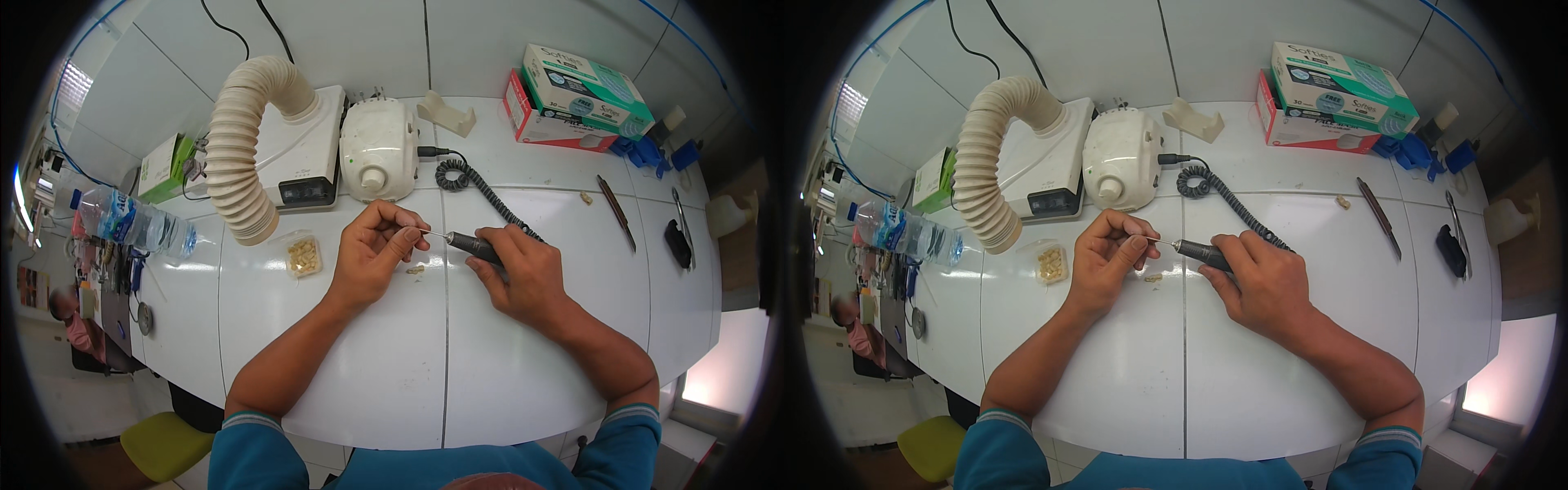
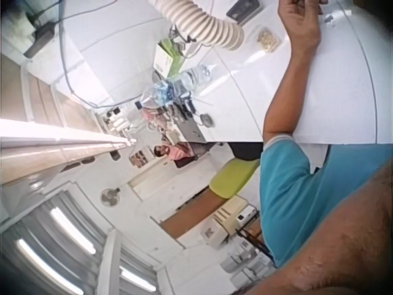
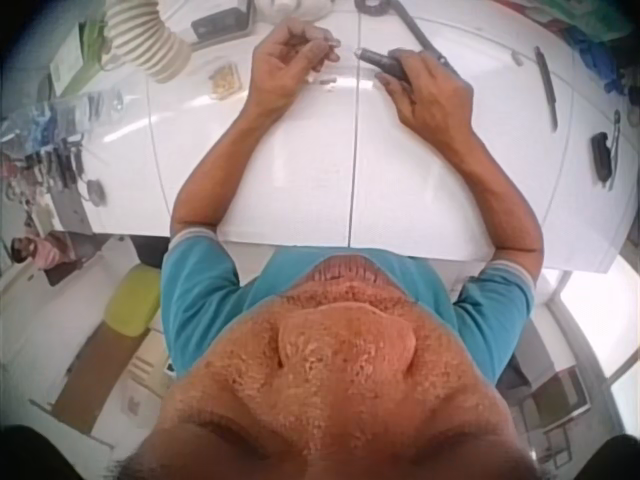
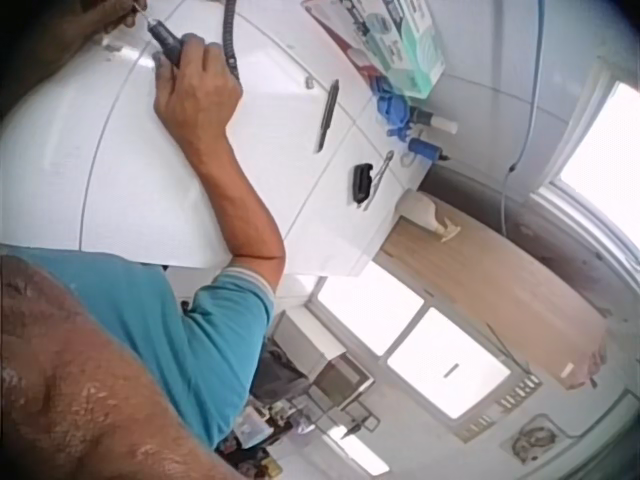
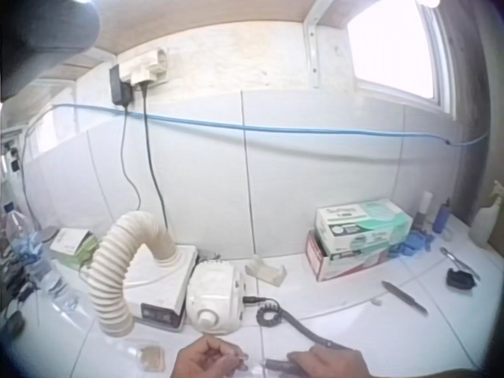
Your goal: The person removes a bit from a rotary tool, inserts a new bit into the tool, and grinds a dental prosthesis using the rotary tool.
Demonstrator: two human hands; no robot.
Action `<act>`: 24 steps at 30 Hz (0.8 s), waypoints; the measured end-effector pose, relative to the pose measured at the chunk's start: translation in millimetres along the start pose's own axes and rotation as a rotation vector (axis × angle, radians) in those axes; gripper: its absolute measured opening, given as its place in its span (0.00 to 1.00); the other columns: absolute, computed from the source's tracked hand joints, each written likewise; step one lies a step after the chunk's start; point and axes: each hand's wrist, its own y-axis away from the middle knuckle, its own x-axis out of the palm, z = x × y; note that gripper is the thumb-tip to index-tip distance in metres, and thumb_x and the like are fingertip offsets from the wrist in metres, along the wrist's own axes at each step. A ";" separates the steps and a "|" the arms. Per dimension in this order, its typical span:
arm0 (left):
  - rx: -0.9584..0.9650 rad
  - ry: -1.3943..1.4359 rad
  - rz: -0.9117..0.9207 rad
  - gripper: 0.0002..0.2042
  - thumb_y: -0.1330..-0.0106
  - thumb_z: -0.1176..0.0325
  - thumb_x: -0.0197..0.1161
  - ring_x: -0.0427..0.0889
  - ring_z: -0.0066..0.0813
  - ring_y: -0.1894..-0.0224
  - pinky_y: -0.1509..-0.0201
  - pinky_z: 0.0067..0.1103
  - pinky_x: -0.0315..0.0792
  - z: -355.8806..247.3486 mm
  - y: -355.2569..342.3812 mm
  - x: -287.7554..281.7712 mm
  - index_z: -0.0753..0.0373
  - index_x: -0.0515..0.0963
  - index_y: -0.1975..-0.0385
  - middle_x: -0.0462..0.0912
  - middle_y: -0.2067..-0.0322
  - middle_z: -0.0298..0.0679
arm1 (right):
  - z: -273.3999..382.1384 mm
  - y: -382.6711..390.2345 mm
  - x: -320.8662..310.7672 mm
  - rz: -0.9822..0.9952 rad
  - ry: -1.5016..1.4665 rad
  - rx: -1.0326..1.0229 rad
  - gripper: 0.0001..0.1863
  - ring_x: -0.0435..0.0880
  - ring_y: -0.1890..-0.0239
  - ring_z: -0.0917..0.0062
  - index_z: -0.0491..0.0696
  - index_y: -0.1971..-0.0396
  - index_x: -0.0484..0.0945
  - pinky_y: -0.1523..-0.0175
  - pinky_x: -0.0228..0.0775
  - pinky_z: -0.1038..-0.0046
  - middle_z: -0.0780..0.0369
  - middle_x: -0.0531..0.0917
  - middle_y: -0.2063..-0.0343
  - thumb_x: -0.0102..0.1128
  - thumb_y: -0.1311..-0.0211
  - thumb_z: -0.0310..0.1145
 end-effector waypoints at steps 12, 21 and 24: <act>-0.011 -0.078 0.075 0.05 0.15 0.72 0.64 0.90 0.27 0.49 0.49 0.23 0.82 -3.0 5.5 6.4 0.63 0.75 0.49 0.88 0.48 0.45 | 3.8 0.6 -3.9 0.012 0.023 -0.042 0.19 0.82 0.77 0.70 0.47 0.49 0.87 0.72 0.74 0.67 0.63 0.81 0.70 0.82 0.35 0.40; 0.039 -0.032 0.125 0.11 0.22 0.82 0.68 0.90 0.27 0.46 0.43 0.24 0.86 -1.4 4.3 6.2 0.64 0.74 0.48 0.87 0.46 0.48 | 3.9 0.0 -5.0 -0.042 0.046 -0.092 0.19 0.81 0.74 0.73 0.49 0.53 0.89 0.69 0.73 0.68 0.66 0.80 0.71 0.85 0.40 0.40; 0.016 -0.027 0.117 0.13 0.25 0.85 0.68 0.89 0.28 0.46 0.42 0.24 0.87 -1.9 5.0 6.3 0.64 0.74 0.48 0.87 0.46 0.49 | 6.7 0.2 -5.7 -0.029 0.061 -0.090 0.19 0.81 0.74 0.73 0.51 0.53 0.89 0.69 0.73 0.68 0.66 0.79 0.70 0.86 0.41 0.40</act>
